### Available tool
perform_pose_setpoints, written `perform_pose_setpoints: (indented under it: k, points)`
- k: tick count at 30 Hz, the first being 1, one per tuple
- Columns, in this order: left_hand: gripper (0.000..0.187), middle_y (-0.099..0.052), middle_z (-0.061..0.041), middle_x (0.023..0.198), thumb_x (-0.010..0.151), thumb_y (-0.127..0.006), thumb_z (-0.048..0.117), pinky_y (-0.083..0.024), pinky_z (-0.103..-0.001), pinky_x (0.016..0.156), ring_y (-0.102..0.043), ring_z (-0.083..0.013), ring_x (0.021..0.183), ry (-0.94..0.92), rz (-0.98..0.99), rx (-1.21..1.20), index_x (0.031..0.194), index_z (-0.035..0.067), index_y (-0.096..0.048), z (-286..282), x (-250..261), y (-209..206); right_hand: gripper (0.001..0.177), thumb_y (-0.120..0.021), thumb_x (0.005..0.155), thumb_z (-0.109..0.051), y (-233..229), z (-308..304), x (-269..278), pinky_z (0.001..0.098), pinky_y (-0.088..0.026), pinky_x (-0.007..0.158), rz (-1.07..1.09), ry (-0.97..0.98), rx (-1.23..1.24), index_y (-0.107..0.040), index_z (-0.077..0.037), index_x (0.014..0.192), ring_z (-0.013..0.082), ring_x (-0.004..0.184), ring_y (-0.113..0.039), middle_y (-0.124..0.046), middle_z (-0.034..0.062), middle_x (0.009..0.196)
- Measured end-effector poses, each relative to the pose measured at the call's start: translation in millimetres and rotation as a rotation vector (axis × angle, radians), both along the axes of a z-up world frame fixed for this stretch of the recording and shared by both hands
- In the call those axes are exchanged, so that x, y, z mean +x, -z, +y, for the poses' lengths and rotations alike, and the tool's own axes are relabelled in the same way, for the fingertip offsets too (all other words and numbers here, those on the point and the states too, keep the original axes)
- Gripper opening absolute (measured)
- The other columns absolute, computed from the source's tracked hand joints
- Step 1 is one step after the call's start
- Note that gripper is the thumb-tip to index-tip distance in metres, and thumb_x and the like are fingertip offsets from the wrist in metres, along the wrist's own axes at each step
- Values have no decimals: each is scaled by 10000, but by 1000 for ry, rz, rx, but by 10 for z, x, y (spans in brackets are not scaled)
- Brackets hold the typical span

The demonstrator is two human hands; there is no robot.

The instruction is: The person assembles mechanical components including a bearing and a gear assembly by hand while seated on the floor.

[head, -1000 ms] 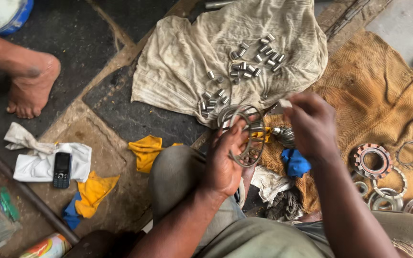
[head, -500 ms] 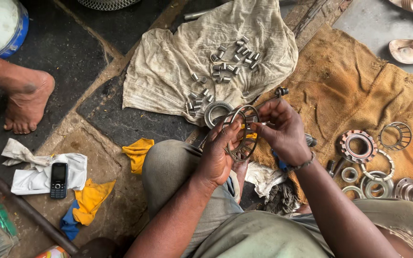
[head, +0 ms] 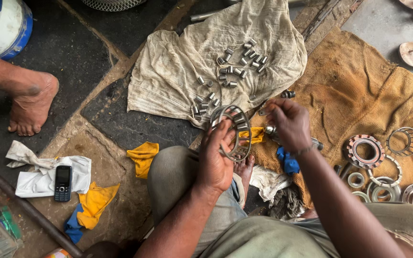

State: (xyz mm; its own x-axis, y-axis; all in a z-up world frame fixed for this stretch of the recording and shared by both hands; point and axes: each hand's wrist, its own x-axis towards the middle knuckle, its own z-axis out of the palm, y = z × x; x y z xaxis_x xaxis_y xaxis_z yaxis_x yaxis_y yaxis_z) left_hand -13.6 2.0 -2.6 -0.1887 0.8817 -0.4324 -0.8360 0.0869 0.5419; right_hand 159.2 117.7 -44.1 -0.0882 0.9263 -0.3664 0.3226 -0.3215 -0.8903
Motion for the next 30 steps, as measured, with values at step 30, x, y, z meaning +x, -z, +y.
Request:
perform_pose_setpoints:
  k: [30]
  points:
    - [598, -577, -121, 1454, 1009, -623, 368, -498, -392, 1043, -587, -211, 1266, 180, -69, 139, 1478, 22, -490, 76, -9, -249, 261, -768, 838, 4, 684, 635, -79, 342, -599, 865, -476, -442, 434, -762, -101, 1078, 222, 940, -694, -701, 113, 1089]
